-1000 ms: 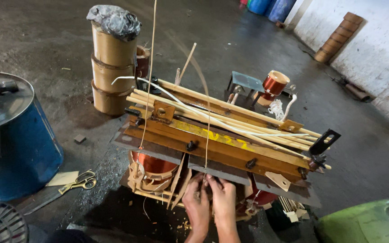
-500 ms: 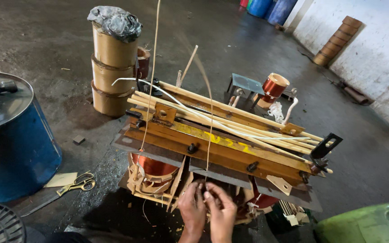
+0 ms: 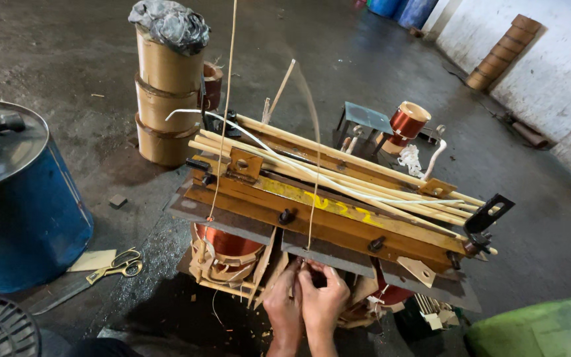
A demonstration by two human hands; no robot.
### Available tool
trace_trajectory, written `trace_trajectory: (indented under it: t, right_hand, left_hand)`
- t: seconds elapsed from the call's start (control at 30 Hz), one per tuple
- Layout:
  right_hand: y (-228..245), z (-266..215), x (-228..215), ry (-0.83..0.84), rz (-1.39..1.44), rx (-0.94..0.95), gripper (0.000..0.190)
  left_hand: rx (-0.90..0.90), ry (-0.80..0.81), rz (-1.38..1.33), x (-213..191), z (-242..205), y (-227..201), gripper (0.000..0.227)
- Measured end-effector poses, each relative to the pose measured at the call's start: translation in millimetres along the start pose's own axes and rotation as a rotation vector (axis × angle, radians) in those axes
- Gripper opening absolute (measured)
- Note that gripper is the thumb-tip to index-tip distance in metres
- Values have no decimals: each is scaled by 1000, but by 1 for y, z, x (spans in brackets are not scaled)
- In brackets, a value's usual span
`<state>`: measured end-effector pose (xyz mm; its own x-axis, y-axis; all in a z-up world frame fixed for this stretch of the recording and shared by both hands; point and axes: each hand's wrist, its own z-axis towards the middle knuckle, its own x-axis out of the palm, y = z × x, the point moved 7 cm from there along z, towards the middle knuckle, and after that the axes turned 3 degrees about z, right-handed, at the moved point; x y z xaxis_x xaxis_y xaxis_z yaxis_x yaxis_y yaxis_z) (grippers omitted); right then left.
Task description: The person sits on the floor and uses pliers to strip insulation from white wires and connect them to a wooden jig holding copper coils. They repeatedly cut, strip, and attach wires to the assembly.
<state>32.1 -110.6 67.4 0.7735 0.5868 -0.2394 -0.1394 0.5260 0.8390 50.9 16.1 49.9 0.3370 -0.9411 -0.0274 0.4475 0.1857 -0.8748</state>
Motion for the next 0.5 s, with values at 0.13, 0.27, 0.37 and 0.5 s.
trace_trajectory:
  t: [0.13, 0.27, 0.37, 0.5]
  right_hand:
    - [-17, -1, -3, 70, 95, 142, 19]
    - [-30, -1, -10, 104, 429, 271, 19]
    - [-34, 3, -5, 196, 312, 330, 22]
    - [-39, 1, 0, 112, 583, 445, 23]
  left_hand:
    - [-28, 55, -81, 3, -7, -7, 35]
    - [-203, 146, 24, 10, -5, 3, 36]
    - [-65, 65, 13, 4, 0, -9, 31]
    - [-67, 93, -5, 3, -1, -9, 24]
